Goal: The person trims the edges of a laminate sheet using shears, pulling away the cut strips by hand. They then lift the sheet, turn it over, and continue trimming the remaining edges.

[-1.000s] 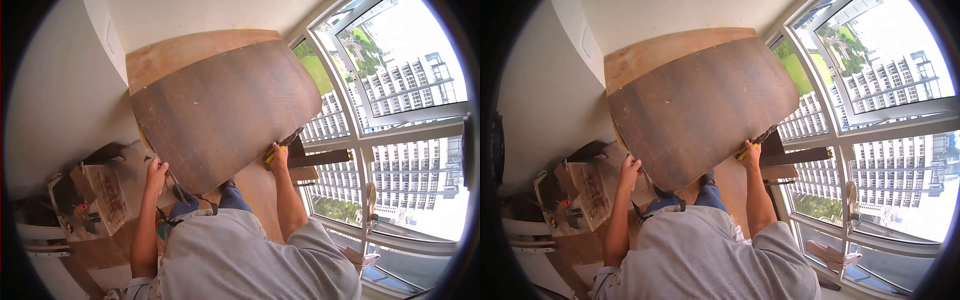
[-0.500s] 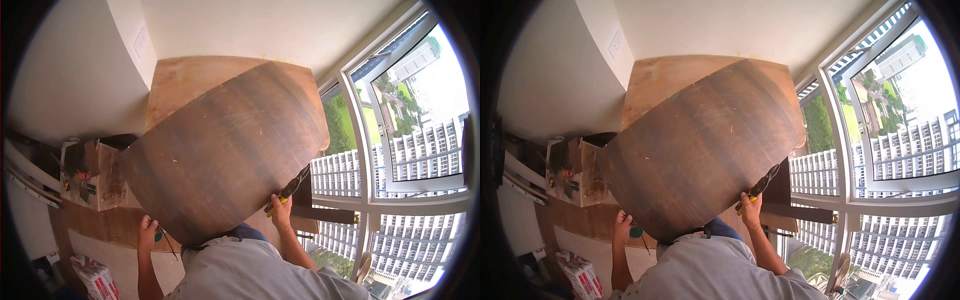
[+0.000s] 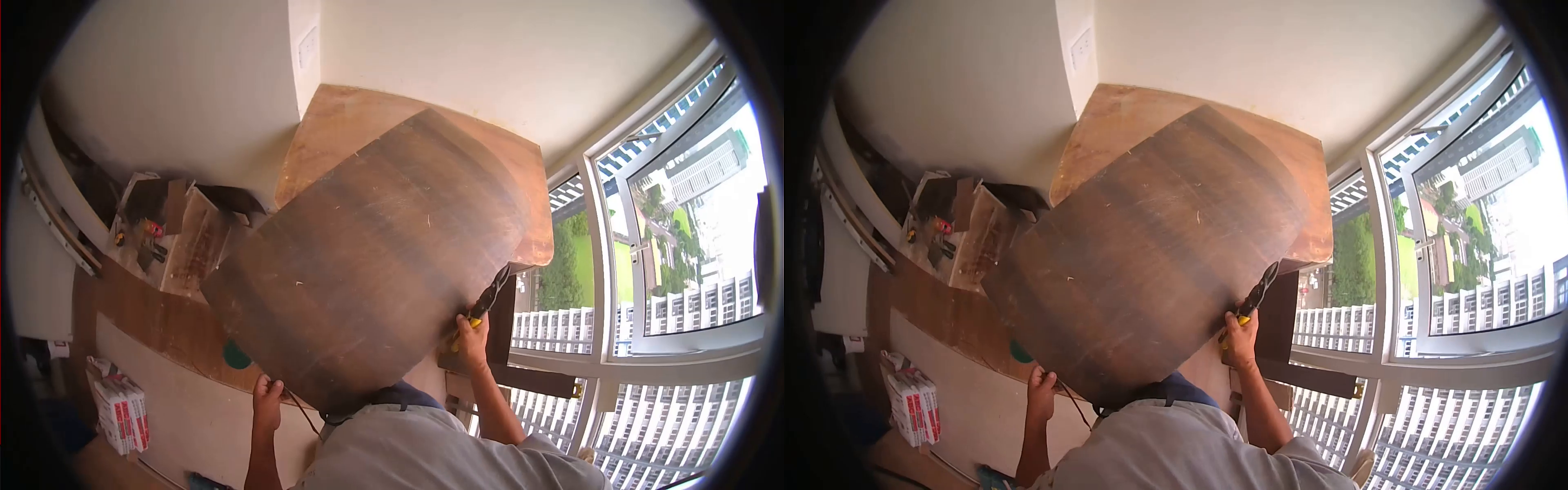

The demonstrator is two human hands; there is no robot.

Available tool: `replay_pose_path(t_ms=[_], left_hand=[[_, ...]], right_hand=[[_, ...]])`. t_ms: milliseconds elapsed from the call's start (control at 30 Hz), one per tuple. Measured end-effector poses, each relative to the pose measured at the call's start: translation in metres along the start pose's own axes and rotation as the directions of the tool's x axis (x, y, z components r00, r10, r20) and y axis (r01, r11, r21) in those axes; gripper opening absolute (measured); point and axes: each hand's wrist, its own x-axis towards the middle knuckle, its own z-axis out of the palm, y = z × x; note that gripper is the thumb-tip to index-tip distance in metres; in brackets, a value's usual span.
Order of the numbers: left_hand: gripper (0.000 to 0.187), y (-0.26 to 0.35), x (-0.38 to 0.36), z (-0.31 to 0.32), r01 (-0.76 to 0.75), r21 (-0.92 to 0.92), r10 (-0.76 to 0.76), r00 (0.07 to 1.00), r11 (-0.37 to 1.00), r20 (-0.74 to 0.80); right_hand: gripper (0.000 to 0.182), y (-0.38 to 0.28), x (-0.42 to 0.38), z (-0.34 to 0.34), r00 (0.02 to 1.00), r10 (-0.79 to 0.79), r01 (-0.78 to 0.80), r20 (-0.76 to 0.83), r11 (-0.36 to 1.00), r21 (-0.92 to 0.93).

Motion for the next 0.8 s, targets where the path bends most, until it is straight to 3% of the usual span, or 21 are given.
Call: replay_pose_path(t_ms=[200, 267, 300, 400, 467, 500, 600, 667, 800], left_hand=[[0.015, -0.090, -0.022, 0.017, 0.045, -0.187, -0.035, 0.998, 0.981, 0.057], [0.015, -0.096, -0.019, 0.049, 0.104, -0.308, -0.071, 0.991, 0.946, 0.115], [0.015, -0.100, -0.021, 0.058, 0.180, -0.410, -0.119, 0.979, 0.894, 0.168], [0.014, -0.140, 0.003, 0.077, 0.201, -0.373, -0.105, 0.959, 0.906, 0.264], [0.013, -0.149, 0.014, 0.097, 0.217, -0.397, -0.077, 0.938, 0.892, 0.338], [0.012, -0.150, 0.018, 0.109, 0.242, -0.412, -0.058, 0.910, 0.878, 0.411], [0.007, -0.156, 0.025, 0.141, 0.239, -0.485, -0.041, 0.923, 0.841, 0.384], [0.006, -0.161, 0.029, 0.156, 0.273, -0.508, -0.092, 0.931, 0.817, 0.353], [0.007, -0.183, 0.040, 0.188, 0.291, -0.474, -0.161, 0.942, 0.831, 0.296]], right_hand=[[0.029, -0.033, 0.020, -0.025, 0.991, -0.130, 0.131, 0.024, 0.990, -0.050], [0.024, -0.078, 0.014, -0.024, 0.927, -0.372, 0.375, 0.056, 0.906, -0.198], [0.024, -0.100, 0.008, -0.023, 0.925, -0.377, 0.379, 0.052, 0.903, -0.200], [0.021, -0.144, 0.007, -0.021, 0.926, -0.368, 0.378, 0.086, 0.910, -0.168], [0.017, -0.154, 0.015, -0.028, 0.811, -0.568, 0.584, 0.139, 0.778, -0.231], [0.017, -0.160, 0.019, -0.030, 0.805, -0.576, 0.592, 0.140, 0.773, -0.226], [0.014, -0.167, 0.032, -0.036, 0.763, -0.618, 0.643, 0.189, 0.756, -0.123], [0.014, -0.162, 0.050, -0.045, 0.869, -0.443, 0.453, 0.219, 0.891, 0.006], [0.016, -0.122, 0.119, -0.058, 0.806, -0.537, 0.560, 0.248, 0.828, -0.028]])
